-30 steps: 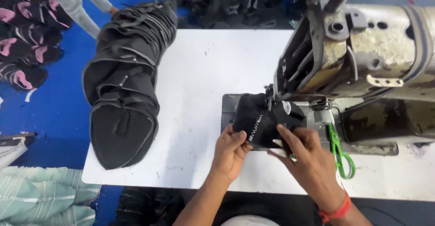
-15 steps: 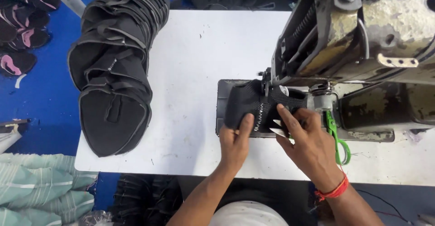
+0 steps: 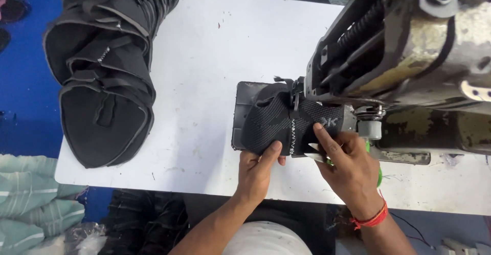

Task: The person uses a sewing machine to stitch black fabric straps onto the upper part of black sandals. They guide the sandals under the needle, sew along the edges, and then use green scissors to cut the thread before moving the finished item aside and picking up the next one.

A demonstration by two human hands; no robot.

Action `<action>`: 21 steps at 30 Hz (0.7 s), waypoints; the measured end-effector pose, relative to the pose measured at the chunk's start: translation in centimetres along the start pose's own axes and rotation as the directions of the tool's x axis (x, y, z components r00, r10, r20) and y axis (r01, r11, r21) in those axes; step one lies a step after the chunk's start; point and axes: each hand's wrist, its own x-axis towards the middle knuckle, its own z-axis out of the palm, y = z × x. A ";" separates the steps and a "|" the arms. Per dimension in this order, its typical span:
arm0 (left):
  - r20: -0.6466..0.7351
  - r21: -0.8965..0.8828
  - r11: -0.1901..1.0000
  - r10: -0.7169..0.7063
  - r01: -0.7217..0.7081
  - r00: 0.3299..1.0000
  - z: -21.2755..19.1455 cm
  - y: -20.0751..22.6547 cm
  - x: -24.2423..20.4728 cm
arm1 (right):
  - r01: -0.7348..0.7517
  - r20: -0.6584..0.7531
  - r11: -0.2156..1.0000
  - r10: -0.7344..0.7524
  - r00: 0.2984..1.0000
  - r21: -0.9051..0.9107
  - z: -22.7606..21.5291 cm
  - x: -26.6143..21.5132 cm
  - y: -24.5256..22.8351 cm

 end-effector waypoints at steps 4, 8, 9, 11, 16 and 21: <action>-0.017 -0.216 0.975 -0.053 0.048 0.998 0.4 0.3 1.6 | 0.038 -0.029 0.999 -0.038 0.999 0.024 -0.4 1.0 0.0; -0.061 -0.194 0.978 -0.085 0.072 0.994 0.4 -0.1 3.0 | 0.075 -0.061 0.997 -0.076 0.995 -0.027 -1.2 2.6 -0.3; -0.074 -0.172 0.982 -0.089 0.075 0.993 0.1 -0.4 3.5 | 0.080 -0.047 0.996 -0.082 0.996 -0.040 -1.3 3.1 -0.4; -0.078 -0.166 0.983 -0.096 0.082 0.992 0.4 0.2 4.5 | 0.076 -0.071 0.995 -0.080 0.994 -0.059 -1.3 3.8 -0.4; -0.138 -0.205 0.960 -0.221 0.190 0.965 0.9 1.7 6.9 | 0.114 -0.250 0.993 -0.114 0.961 -0.012 -0.3 4.8 -0.1; -0.060 -0.119 0.978 -0.177 0.169 0.982 0.3 1.6 8.4 | 0.065 -0.131 0.997 -0.059 0.990 0.046 -1.2 5.3 0.2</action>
